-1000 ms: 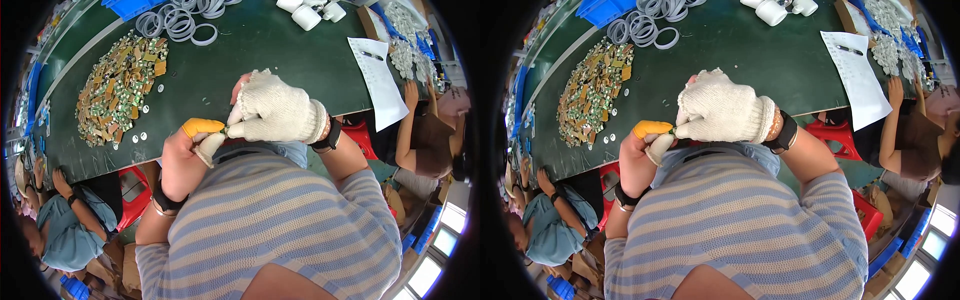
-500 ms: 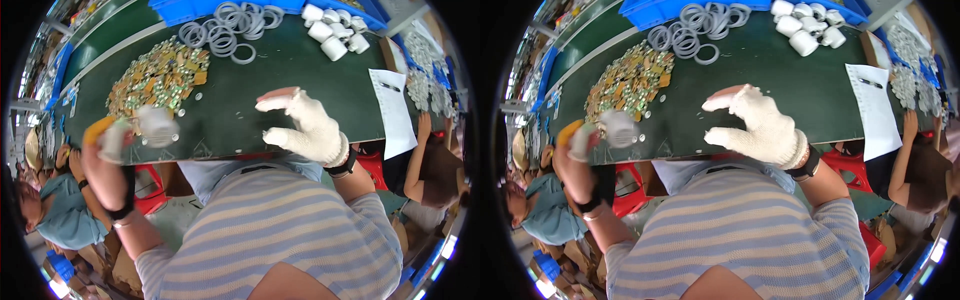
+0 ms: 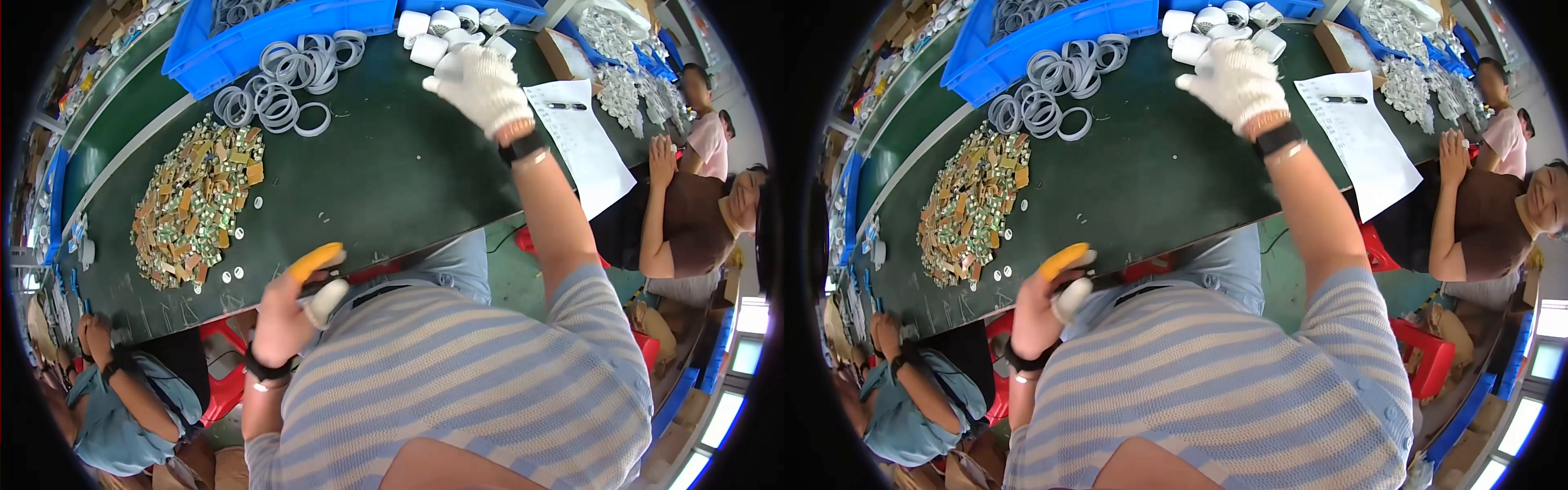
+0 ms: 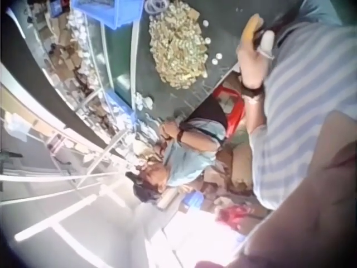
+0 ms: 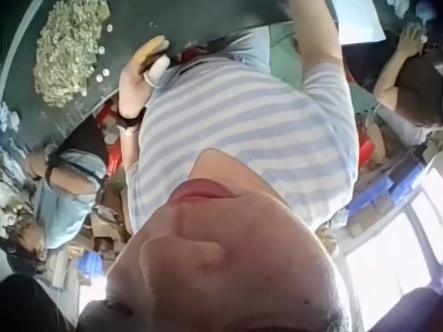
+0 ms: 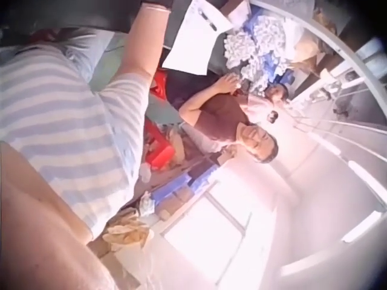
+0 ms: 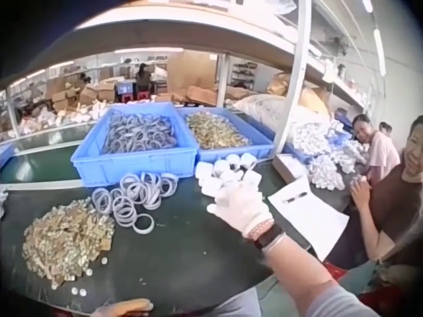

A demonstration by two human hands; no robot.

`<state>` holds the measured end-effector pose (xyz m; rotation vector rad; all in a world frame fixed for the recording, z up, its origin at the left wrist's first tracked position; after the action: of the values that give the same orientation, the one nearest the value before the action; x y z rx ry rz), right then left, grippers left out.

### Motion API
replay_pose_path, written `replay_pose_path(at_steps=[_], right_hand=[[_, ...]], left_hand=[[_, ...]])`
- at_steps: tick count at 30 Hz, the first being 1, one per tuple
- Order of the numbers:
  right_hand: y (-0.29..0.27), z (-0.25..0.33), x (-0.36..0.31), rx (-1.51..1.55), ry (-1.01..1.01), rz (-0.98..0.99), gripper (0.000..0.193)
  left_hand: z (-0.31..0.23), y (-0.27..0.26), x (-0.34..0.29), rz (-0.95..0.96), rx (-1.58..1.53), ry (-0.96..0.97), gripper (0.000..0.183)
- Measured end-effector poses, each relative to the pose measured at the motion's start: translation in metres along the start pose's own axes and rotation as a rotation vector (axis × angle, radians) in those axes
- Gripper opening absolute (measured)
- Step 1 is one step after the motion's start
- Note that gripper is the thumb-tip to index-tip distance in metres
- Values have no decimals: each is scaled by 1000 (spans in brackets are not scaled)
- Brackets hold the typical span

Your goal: The person assembles electronic devices by picking up a white housing, inserting a circuit board, and fitting a grey ring onto the assembly. They then press a white cap onto the housing and place the completed unit into a pile.

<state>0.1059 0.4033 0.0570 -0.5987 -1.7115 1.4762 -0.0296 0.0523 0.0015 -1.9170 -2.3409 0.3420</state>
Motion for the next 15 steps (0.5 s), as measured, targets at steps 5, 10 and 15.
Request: replay_pose_path(at_steps=[5,10,15], right_hand=[[37,-16,4,44,-147,3,66],[-23,105,-93,953,-482,665,64],[-24,182,-123,1124,-845,825,57]], left_hand=[[8,28,23,9,-261,-47,39],[20,3,24,-184,-382,61,64],[23,21,19,27,-1079,-116,88]])
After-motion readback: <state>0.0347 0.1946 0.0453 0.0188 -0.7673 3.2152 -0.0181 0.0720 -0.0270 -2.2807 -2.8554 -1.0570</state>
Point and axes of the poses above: each hand's wrist, its own x-axis towards the middle knuckle, its own y-axis out of the palm, z = x × y, the point moved 8 cm from there along x, towards the middle knuckle, and after that the axes turned 8 degrees about -x, right-handed, at the moved point
